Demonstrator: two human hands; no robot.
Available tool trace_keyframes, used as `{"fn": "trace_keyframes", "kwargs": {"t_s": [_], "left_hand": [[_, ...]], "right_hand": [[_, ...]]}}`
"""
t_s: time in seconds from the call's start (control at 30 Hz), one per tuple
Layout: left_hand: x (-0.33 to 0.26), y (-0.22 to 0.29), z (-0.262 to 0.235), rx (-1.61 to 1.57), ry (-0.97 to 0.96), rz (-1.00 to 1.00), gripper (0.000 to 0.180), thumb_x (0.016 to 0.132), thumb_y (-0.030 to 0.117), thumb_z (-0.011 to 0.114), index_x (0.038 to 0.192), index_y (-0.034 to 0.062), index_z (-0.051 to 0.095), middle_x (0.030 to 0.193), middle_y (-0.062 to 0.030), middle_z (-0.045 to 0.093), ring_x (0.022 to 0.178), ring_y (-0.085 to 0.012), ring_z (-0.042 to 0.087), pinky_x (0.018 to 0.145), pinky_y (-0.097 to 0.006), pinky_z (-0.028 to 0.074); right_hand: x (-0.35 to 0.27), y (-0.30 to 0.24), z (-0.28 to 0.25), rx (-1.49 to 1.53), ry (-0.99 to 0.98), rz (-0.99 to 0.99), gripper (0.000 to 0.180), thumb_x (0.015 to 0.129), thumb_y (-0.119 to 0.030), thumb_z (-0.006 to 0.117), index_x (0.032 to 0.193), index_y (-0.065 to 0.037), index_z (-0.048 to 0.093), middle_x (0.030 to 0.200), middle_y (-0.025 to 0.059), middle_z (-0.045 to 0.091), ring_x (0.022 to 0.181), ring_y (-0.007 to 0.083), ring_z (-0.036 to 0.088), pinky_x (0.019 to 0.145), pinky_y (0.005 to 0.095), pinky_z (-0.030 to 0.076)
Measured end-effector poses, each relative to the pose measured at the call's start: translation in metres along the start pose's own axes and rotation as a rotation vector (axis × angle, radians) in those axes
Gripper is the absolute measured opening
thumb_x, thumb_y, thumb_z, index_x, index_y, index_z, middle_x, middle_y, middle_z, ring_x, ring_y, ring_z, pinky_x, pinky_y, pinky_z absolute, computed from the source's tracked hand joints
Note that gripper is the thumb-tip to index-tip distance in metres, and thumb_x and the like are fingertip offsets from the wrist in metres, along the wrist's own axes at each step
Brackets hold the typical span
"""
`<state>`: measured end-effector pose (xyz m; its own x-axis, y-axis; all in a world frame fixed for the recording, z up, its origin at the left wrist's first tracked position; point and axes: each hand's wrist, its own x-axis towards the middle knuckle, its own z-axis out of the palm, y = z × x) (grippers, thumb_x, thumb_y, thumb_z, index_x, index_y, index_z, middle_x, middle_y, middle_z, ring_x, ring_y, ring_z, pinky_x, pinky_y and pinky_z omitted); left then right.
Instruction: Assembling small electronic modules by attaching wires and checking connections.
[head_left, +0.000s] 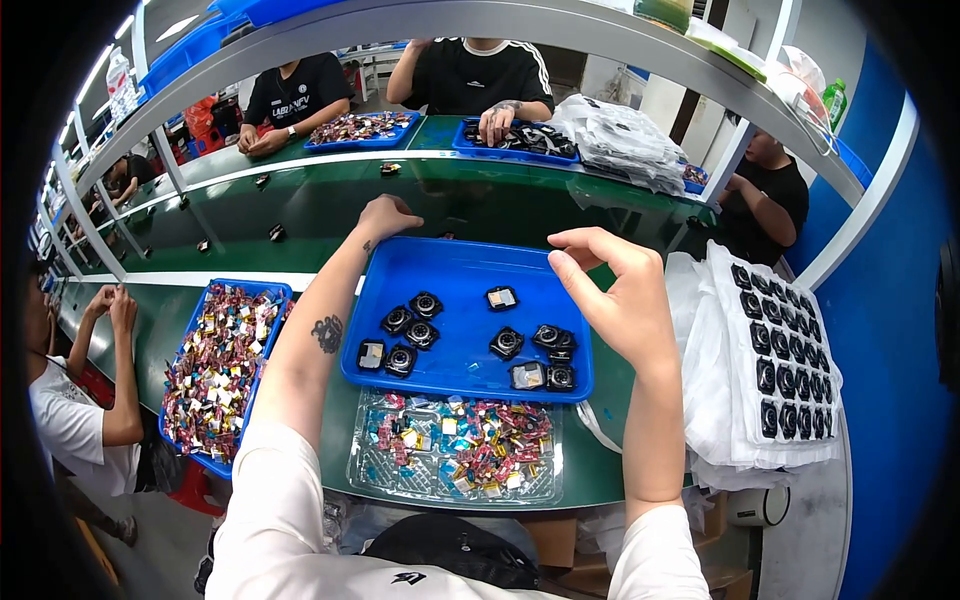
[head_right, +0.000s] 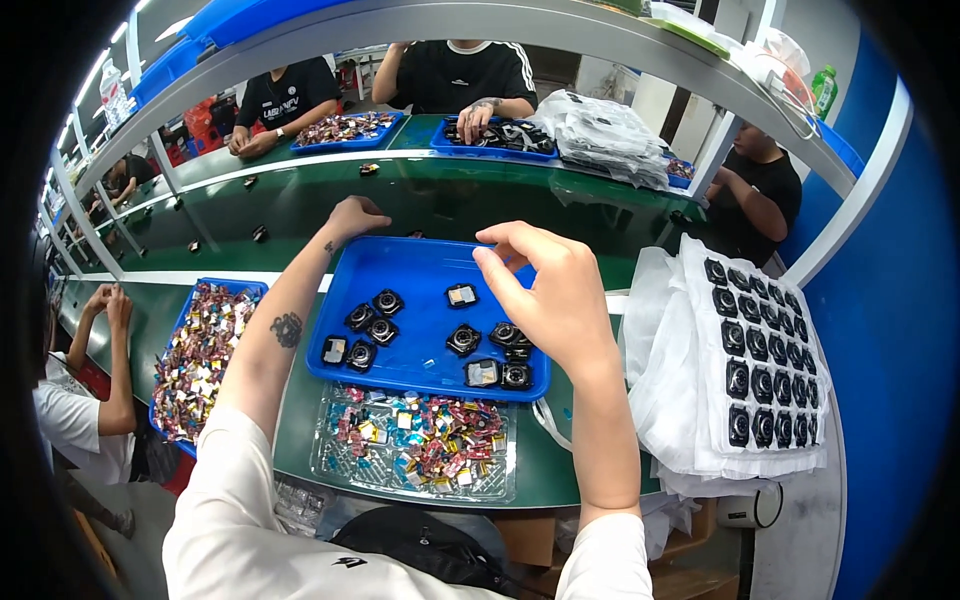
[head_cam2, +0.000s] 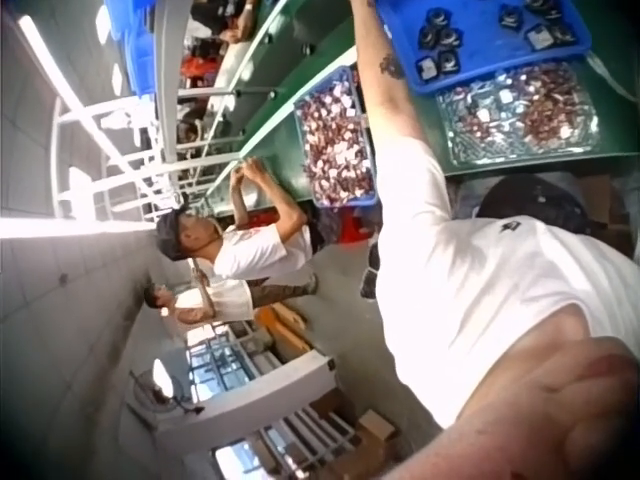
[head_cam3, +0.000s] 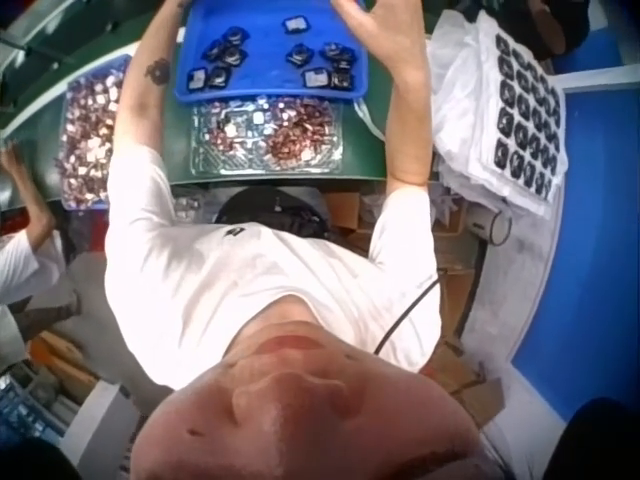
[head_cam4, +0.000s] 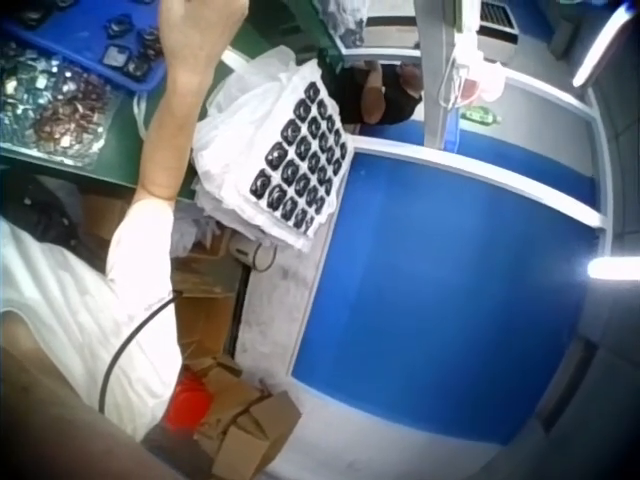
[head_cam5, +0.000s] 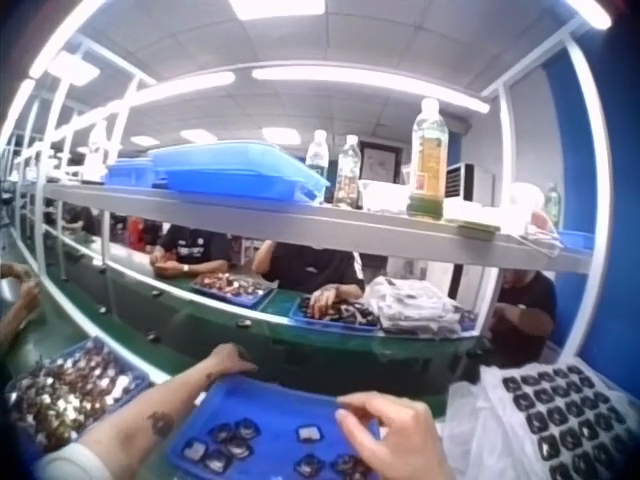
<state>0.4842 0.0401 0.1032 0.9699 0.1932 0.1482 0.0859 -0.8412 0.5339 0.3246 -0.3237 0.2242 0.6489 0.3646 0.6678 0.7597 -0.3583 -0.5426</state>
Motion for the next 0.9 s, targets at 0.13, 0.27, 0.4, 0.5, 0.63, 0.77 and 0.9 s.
{"fn": "trace_keyframes", "kwargs": {"t_s": [0.13, 0.27, 0.4, 0.5, 0.63, 0.77, 0.9], "left_hand": [[0.011, 0.059, 0.023, 0.164, -0.165, -0.024, 0.054, 0.059, 0.049, 0.077, 0.094, 0.0092, 0.072, 0.1, -0.0156, 0.068, 0.094, -0.0296, 0.065, 0.083, -0.038, 0.051], [0.014, 0.089, 0.05, 0.434, -0.25, -0.169, 0.075, 0.059, 0.042, 0.083, 0.121, 0.0079, 0.059, 0.125, -0.0119, 0.058, 0.109, -0.0301, 0.06, 0.09, -0.04, 0.05], [0.019, 0.107, 0.061, 0.385, -0.232, -0.166, 0.061, 0.06, 0.035, 0.081, 0.111, 0.0058, 0.065, 0.116, -0.0126, 0.063, 0.103, -0.0267, 0.064, 0.086, -0.036, 0.052], [0.013, 0.156, 0.072, 0.24, -0.287, -0.006, 0.035, 0.06, 0.024, 0.078, 0.088, 0.0057, 0.071, 0.094, -0.0119, 0.07, 0.088, -0.0222, 0.068, 0.079, -0.033, 0.055], [0.01, 0.209, 0.112, 0.177, -0.218, 0.173, 0.029, 0.061, 0.021, 0.076, 0.084, 0.0033, 0.07, 0.088, -0.0125, 0.07, 0.086, -0.0241, 0.069, 0.077, -0.034, 0.055], [0.017, 0.195, 0.151, 0.189, -0.08, 0.223, 0.034, 0.064, 0.018, 0.075, 0.095, 0.0058, 0.069, 0.101, -0.0145, 0.067, 0.096, -0.0306, 0.065, 0.08, -0.039, 0.055], [0.0, 0.189, 0.132, 0.199, -0.021, 0.261, 0.04, 0.064, 0.031, 0.076, 0.097, 0.01, 0.068, 0.1, -0.0146, 0.067, 0.094, -0.0317, 0.065, 0.08, -0.042, 0.054]], "right_hand": [[0.0, 0.002, 0.0, -0.009, 0.039, -0.048, 0.014, 0.08, -0.011, 0.066, 0.09, 0.0, 0.068, 0.073, 0.0111, 0.067, 0.065, 0.0179, 0.065, 0.061, 0.0269, 0.05], [-0.001, 0.004, -0.013, -0.031, 0.055, -0.076, 0.013, 0.08, -0.01, 0.066, 0.089, 0.0, 0.068, 0.072, 0.0105, 0.067, 0.065, 0.0178, 0.065, 0.061, 0.0269, 0.049], [-0.001, 0.006, -0.027, 0.016, 0.166, -0.123, 0.012, 0.079, -0.008, 0.067, 0.088, 0.0, 0.068, 0.072, 0.0097, 0.067, 0.064, 0.0169, 0.066, 0.062, 0.0266, 0.049], [0.001, 0.009, -0.033, 0.035, 0.203, -0.098, 0.012, 0.079, -0.007, 0.066, 0.087, 0.001, 0.067, 0.073, 0.0097, 0.067, 0.064, 0.0168, 0.066, 0.063, 0.0269, 0.049], [-0.001, 0.01, -0.039, -0.068, 0.122, -0.082, 0.014, 0.082, -0.005, 0.066, 0.093, 0.002, 0.068, 0.08, 0.0082, 0.069, 0.071, 0.0122, 0.064, 0.067, 0.0237, 0.049], [-0.001, 0.007, -0.034, -0.075, 0.096, -0.117, 0.013, 0.081, -0.005, 0.066, 0.093, 0.002, 0.068, 0.079, 0.008, 0.069, 0.07, 0.0118, 0.063, 0.066, 0.0236, 0.049], [-0.002, 0.009, -0.036, -0.053, 0.114, -0.081, 0.013, 0.082, -0.005, 0.066, 0.093, 0.002, 0.068, 0.078, 0.0072, 0.069, 0.068, 0.0106, 0.063, 0.065, 0.0229, 0.048]]}}
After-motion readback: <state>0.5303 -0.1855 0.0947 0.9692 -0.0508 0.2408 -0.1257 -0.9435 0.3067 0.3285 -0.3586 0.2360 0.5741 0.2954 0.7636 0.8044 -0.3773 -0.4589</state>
